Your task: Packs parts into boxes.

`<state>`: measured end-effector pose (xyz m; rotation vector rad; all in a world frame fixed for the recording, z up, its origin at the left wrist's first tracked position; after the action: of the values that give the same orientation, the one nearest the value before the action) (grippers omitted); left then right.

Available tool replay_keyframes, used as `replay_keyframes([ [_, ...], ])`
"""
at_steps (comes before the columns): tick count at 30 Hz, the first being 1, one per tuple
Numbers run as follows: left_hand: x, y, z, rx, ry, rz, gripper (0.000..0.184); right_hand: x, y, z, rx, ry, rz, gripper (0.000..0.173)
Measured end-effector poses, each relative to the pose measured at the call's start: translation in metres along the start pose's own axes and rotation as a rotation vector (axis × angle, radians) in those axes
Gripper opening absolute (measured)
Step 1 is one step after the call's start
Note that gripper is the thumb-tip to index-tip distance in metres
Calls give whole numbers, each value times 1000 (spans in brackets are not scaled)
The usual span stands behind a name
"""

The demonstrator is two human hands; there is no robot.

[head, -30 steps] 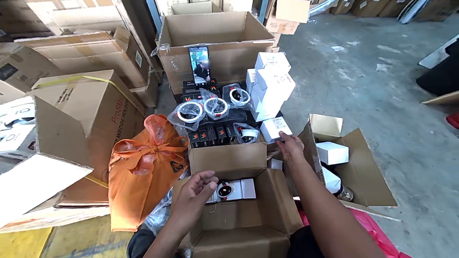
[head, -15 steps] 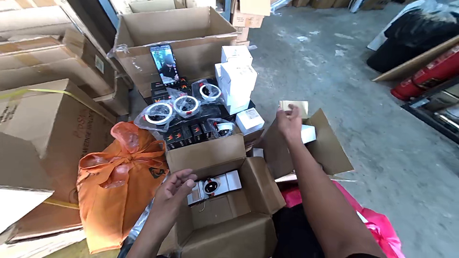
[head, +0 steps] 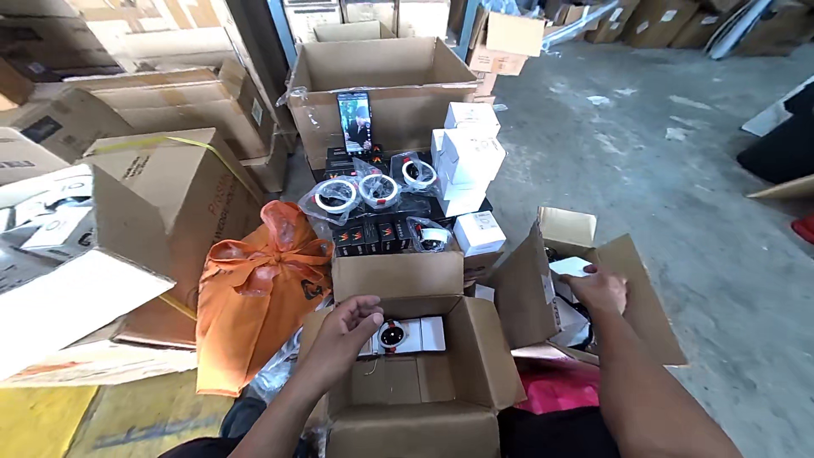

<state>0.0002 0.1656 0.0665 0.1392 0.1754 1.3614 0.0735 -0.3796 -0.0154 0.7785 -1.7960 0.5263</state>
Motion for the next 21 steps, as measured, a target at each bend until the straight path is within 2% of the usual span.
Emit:
replay_keyframes([
  [3, 3, 1, 0, -12, 2, 16, 38, 41, 7, -26, -30, -190, 276, 76],
  [6, 3, 4, -1, -23, -1, 7, 39, 64, 21, -57, 80, -607, 432, 80],
  [8, 3, 4, -1, -27, -9, -11, 41, 65, 34, -80, 167, -782, 378, 77],
  [11, 3, 3, -1, -29, -15, -23, 40, 51, 60, -120, 308, -825, 216, 71],
  [16, 4, 2, 0, -32, -10, -11, 39, 17, 82, -170, 418, -468, 12, 69],
  [19, 10, 3, -1, -53, -42, 8, 39, 34, 68, -169, 481, -496, 7, 61],
  [21, 15, 3, -3, -68, -60, 14, 39, 52, 47, -148, 323, -448, 20, 57],
])
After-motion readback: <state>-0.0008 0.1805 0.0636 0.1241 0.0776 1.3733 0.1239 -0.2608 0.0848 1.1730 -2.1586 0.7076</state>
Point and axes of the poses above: each hand's wrist, its own y-axis away from the middle knuckle, its own x-axis out of the back of the hand, z = x × y, the point moved 1 cm from there along -y, towards the middle knuckle, and after that the axes turned 7 degrees about y, right-handed, at the moved point
